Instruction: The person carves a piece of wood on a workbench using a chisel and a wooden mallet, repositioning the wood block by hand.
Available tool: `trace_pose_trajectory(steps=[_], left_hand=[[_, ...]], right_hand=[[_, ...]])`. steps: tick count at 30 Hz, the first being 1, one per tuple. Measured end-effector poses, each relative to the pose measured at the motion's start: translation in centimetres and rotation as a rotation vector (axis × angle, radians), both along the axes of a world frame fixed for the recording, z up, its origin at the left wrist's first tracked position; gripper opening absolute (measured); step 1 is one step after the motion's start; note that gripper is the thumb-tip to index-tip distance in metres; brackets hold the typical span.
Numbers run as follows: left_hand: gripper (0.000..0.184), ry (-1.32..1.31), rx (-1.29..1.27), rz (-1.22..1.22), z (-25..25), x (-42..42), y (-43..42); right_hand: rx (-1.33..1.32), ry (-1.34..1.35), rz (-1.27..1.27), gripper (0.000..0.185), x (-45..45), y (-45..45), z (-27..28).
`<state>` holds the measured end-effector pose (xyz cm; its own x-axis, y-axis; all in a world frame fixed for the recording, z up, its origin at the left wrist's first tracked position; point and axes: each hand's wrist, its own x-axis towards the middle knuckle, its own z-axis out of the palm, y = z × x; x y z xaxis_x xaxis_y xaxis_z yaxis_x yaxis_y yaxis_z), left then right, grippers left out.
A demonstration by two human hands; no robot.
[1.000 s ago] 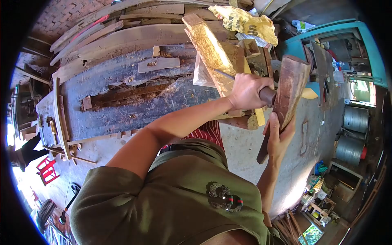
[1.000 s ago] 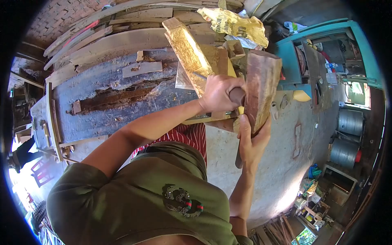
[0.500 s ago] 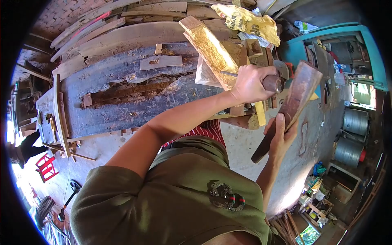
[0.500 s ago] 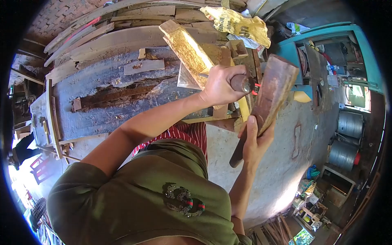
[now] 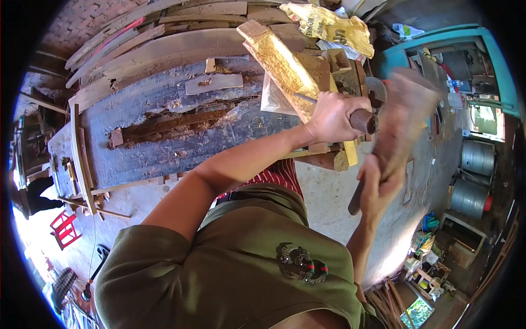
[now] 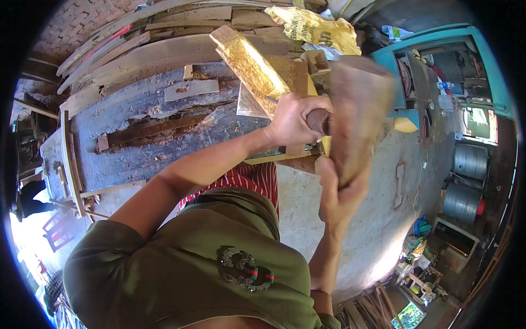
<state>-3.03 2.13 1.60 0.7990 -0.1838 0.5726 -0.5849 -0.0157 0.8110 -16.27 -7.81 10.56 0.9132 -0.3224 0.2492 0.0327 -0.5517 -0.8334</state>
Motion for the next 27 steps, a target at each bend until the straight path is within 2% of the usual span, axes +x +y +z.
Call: trace_pose_trajectory(steps=[3,5,6,7,9,12,16,17,19,24,26,27], left_hand=[[0.024,-0.017,-0.056,0.018,-0.4,-0.4,0.0],[0.021,-0.079,-0.132,0.029,-0.3,-0.8,0.5],[0.021,-0.075,-0.161,0.071,-0.3,-0.9,0.8],[0.02,-0.073,-0.19,0.122,-0.2,-0.8,1.0],[0.02,-0.09,-0.204,0.136,-0.5,-0.9,1.4],[0.017,0.053,-0.246,0.135,-0.3,-0.4,1.5],[0.017,-0.146,-0.198,0.114,1.3,0.1,1.5],[0.017,-0.147,-0.198,0.114,1.3,-0.1,1.5],[0.018,0.036,-0.163,0.088,1.0,-0.6,1.1],[0.017,-0.011,-0.105,0.072,0.3,-0.4,0.7],[0.017,0.0,-0.107,0.064,0.2,-0.1,0.6],[0.018,0.008,-0.118,0.043,0.2,-0.1,0.4]], right_hand=[[0.153,-0.162,-0.044,0.034,0.3,1.6,0.8],[-0.026,0.06,0.031,0.031,0.9,1.4,0.3],[0.191,0.149,0.024,0.03,0.6,1.3,-0.2],[0.189,0.139,0.025,0.03,0.6,0.9,-0.4],[0.165,0.224,0.007,0.047,0.2,0.1,-1.1],[0.174,0.182,-0.007,0.045,-0.2,-0.2,-1.9],[0.202,0.103,-0.028,0.043,-0.2,-0.4,-1.2],[0.203,0.102,-0.028,0.043,-0.3,-0.4,-1.0],[0.233,0.071,-0.034,0.043,-0.5,-0.6,-0.5],[0.244,0.086,-0.017,0.041,-0.4,-0.1,1.0],[0.173,-0.145,-0.016,0.032,-0.2,1.0,2.3],[0.142,-0.172,0.004,0.036,-0.6,0.8,2.6]])
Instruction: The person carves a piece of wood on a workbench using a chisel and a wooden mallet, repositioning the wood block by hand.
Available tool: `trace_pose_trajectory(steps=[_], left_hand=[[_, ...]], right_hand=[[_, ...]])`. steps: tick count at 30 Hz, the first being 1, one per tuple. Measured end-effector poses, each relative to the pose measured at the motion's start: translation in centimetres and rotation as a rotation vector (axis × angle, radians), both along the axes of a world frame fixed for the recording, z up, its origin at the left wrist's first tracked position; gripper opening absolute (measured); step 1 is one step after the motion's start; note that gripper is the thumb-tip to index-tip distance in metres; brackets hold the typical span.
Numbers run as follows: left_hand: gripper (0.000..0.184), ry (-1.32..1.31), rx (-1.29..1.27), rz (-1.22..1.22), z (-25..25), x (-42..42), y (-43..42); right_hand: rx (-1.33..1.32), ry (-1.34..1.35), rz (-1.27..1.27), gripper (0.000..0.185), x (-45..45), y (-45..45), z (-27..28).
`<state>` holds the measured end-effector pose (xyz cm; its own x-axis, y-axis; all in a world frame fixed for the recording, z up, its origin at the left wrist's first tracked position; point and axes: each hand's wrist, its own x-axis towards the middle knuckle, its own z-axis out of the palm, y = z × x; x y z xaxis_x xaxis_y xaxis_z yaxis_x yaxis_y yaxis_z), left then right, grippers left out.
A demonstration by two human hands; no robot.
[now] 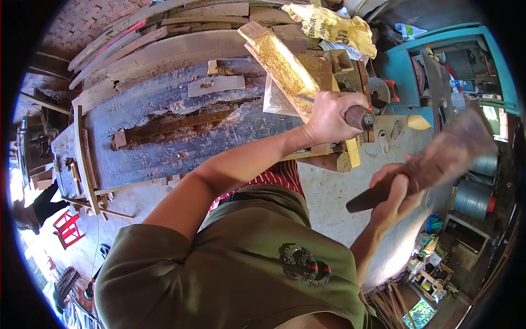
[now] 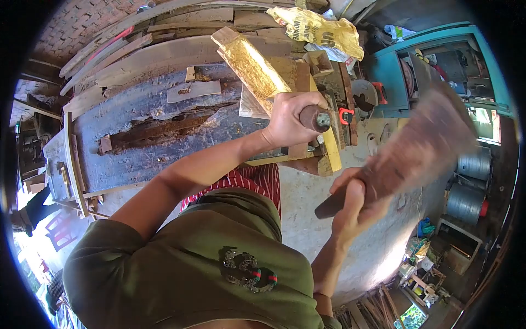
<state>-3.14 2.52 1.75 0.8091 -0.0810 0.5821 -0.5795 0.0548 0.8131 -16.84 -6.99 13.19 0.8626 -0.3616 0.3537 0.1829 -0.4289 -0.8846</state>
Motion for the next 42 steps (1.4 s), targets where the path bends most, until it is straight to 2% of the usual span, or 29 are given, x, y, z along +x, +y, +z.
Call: trace_pose_trajectory(steps=[2,4,5,6,8,9,12,13,14,16,18,21,26,29,32,35,39,42], left_hand=[[0.021,-0.011,-0.053,0.031,-0.3,0.3,-0.6],[0.02,-0.045,0.014,0.058,-0.1,0.0,-0.5],[0.019,-0.038,-0.025,0.041,0.0,-0.2,-0.4],[0.019,-0.049,-0.024,0.051,0.1,0.0,-0.4],[0.018,-0.047,0.027,0.0,-0.2,-0.1,-0.2],[0.019,-0.038,0.043,0.006,-0.3,-0.2,-0.3],[0.019,-0.021,0.036,-0.006,-0.1,0.2,-0.3],[0.019,-0.029,0.032,-0.016,-0.1,0.6,-0.6],[0.019,0.035,-0.028,-0.008,-0.3,1.8,-0.7],[0.02,0.106,-0.084,0.013,0.2,4.3,-0.1],[0.022,0.334,-0.228,-0.03,1.6,6.4,0.9],[0.013,0.31,-0.219,-0.023,2.8,6.5,1.8],[0.014,0.207,-0.119,-0.046,1.8,3.3,0.4],[0.019,0.12,0.031,-0.032,1.6,1.7,-0.2],[0.019,0.102,0.067,-0.083,1.5,0.6,-0.4],[0.021,0.047,0.069,-0.054,0.7,0.1,-1.1],[0.02,0.024,0.106,-0.038,0.3,-0.4,-1.3],[0.02,-0.003,0.114,-0.055,0.2,-0.8,-1.3]], right_hand=[[-0.027,-0.079,0.038,0.034,0.5,-0.3,-1.1],[-0.18,0.309,0.067,0.045,1.5,-0.3,-1.9],[-0.017,0.416,0.044,0.046,1.3,-0.1,-1.2],[-0.019,0.406,0.054,0.046,1.3,-0.1,-0.9],[0.068,0.202,-0.02,0.049,1.0,0.0,-0.7],[0.069,0.206,-0.014,0.049,1.1,-0.1,-1.0],[-0.033,0.181,0.055,0.035,1.3,-0.6,-2.7],[-0.184,0.246,0.092,0.037,1.8,-1.1,-3.2],[-0.06,0.379,0.049,0.062,1.4,-1.1,-2.9],[-0.039,0.362,0.074,0.055,1.2,-1.0,-3.1],[0.04,0.391,0.058,0.051,0.6,-0.9,-3.3],[0.119,0.35,0.037,0.044,0.8,-1.0,-4.2],[0.18,0.31,0.016,0.041,0.5,-0.8,-4.1],[0.158,0.16,0.04,0.042,0.7,-0.7,-3.2],[0.158,0.003,0.055,0.041,0.8,-0.8,-1.8],[0.011,0.021,-0.008,0.043,1.2,-0.5,-2.4],[0.011,0.144,0.034,0.042,0.8,-0.1,-3.5],[0.048,0.127,0.052,0.041,0.4,-0.5,-3.9]])
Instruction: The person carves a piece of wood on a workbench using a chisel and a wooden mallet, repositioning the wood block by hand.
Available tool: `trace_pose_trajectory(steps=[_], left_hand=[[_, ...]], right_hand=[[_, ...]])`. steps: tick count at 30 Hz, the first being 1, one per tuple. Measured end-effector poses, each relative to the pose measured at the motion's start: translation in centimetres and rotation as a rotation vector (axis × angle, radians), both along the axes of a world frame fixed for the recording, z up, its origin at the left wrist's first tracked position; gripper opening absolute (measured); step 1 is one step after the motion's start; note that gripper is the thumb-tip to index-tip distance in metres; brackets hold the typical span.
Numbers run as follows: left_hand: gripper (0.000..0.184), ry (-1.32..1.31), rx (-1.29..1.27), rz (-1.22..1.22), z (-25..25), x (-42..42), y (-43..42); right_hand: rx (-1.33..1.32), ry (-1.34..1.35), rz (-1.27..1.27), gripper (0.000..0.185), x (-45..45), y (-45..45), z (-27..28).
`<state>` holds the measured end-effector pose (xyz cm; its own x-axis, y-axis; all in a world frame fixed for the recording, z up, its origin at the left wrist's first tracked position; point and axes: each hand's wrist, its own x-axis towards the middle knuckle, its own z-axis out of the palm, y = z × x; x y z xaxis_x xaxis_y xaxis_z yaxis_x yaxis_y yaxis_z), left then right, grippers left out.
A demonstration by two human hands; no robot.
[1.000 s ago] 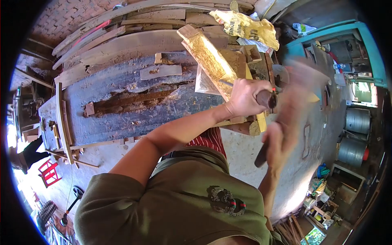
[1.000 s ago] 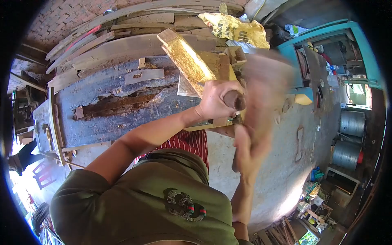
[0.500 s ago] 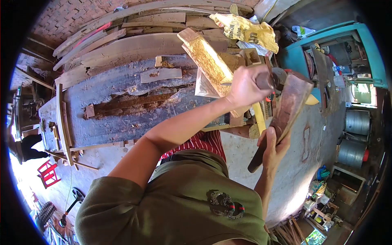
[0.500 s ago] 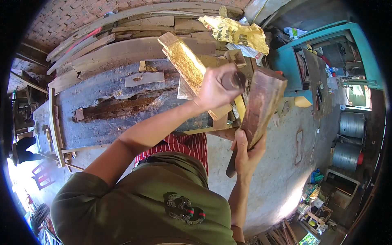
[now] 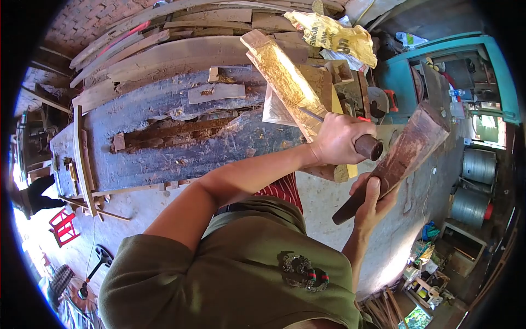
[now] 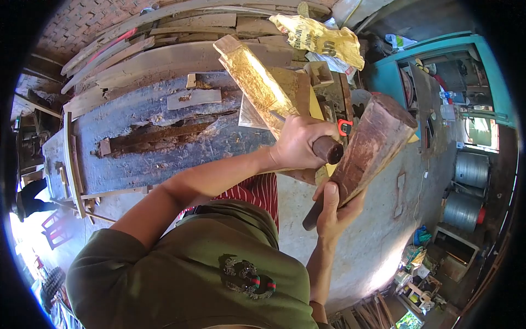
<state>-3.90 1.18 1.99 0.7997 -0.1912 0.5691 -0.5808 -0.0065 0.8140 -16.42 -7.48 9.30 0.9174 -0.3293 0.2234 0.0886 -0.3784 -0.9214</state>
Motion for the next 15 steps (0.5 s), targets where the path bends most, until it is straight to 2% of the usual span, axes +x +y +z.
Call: trace_pose_trajectory(steps=[7,10,12,15], left_hand=[[0.024,-0.057,0.022,-0.061,-0.1,-0.1,0.0],[0.024,0.005,0.054,-0.045,0.0,0.7,-0.3],[0.028,0.029,-0.011,0.007,0.6,1.6,-0.3],[0.025,0.042,-0.046,0.012,1.3,3.0,-0.1]], right_hand=[[-0.044,0.019,-0.047,0.042,0.0,-0.1,-0.2],[-0.012,0.045,-0.041,0.041,0.1,-0.1,-0.3],[0.094,0.054,-0.026,0.047,0.1,-0.5,-0.5],[0.102,0.04,-0.03,0.045,0.4,-0.4,-0.2]])
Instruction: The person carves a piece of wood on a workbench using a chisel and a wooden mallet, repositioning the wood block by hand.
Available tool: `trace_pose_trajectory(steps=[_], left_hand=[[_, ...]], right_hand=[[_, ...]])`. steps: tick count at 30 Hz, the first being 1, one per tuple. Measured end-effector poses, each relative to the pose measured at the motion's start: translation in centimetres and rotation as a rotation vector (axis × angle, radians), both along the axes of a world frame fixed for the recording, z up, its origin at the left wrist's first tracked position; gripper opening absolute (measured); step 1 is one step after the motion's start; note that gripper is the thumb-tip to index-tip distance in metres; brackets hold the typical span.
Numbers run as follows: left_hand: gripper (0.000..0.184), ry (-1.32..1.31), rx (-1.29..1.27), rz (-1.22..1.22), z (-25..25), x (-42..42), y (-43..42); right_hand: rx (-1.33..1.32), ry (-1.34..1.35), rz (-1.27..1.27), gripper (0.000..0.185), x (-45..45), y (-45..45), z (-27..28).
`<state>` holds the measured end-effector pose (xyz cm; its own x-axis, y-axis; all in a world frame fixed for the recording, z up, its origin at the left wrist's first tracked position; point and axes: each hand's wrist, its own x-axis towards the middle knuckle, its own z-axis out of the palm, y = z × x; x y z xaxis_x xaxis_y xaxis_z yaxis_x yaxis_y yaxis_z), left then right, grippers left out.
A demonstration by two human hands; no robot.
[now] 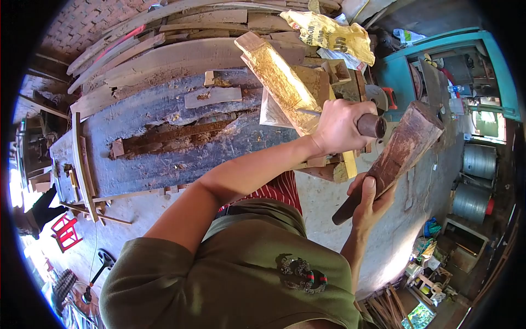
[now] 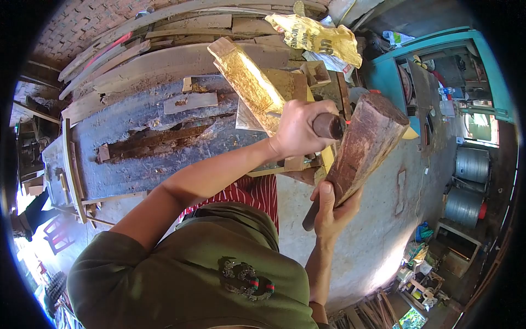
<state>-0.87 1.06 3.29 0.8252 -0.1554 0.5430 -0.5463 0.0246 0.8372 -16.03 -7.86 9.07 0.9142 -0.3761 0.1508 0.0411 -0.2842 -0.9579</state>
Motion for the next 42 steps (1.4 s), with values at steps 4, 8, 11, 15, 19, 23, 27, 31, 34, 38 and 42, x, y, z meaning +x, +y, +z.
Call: trace_pose_trajectory(steps=[4,8,11,15,19,23,27,31,34,38,42], left_hand=[[0.021,-0.013,-0.008,0.024,0.6,0.0,0.3],[0.02,-0.014,-0.014,0.034,-0.1,-0.2,-0.1],[0.02,-0.034,0.037,0.021,-1.0,0.0,-0.1],[0.02,-0.011,0.029,0.024,-1.0,-0.2,0.0],[0.021,0.005,0.02,0.007,-1.2,-0.1,-0.1],[0.022,0.034,0.005,0.038,-1.0,0.0,0.3],[0.025,0.047,-0.066,0.055,-1.5,1.3,0.0],[0.017,0.418,-0.294,0.039,0.8,6.2,2.3],[0.015,0.413,-0.356,0.07,1.4,8.3,4.0],[0.014,0.39,-0.331,0.04,1.7,6.0,3.5],[0.017,0.148,-0.224,0.079,0.4,3.9,1.4]], right_hand=[[-0.001,-0.007,0.007,0.044,0.3,-0.2,0.1],[-0.131,0.002,-0.011,0.036,0.3,0.1,0.0],[-0.135,0.012,-0.01,0.039,0.3,-0.1,0.1],[-0.111,-0.081,-0.01,0.049,1.1,-1.0,2.2],[-0.2,-0.2,-0.057,0.052,2.5,-1.9,3.3],[-0.084,0.184,0.058,0.037,3.1,-0.3,2.6],[-0.095,0.153,0.041,0.039,2.5,-1.1,2.0],[-0.04,0.123,0.014,0.039,1.7,-0.7,2.1],[-0.044,0.117,0.027,0.038,1.4,-0.8,1.7],[-0.002,0.13,0.031,0.039,1.2,-0.8,1.4],[0.019,0.134,0.01,0.04,1.1,-0.6,1.1]])
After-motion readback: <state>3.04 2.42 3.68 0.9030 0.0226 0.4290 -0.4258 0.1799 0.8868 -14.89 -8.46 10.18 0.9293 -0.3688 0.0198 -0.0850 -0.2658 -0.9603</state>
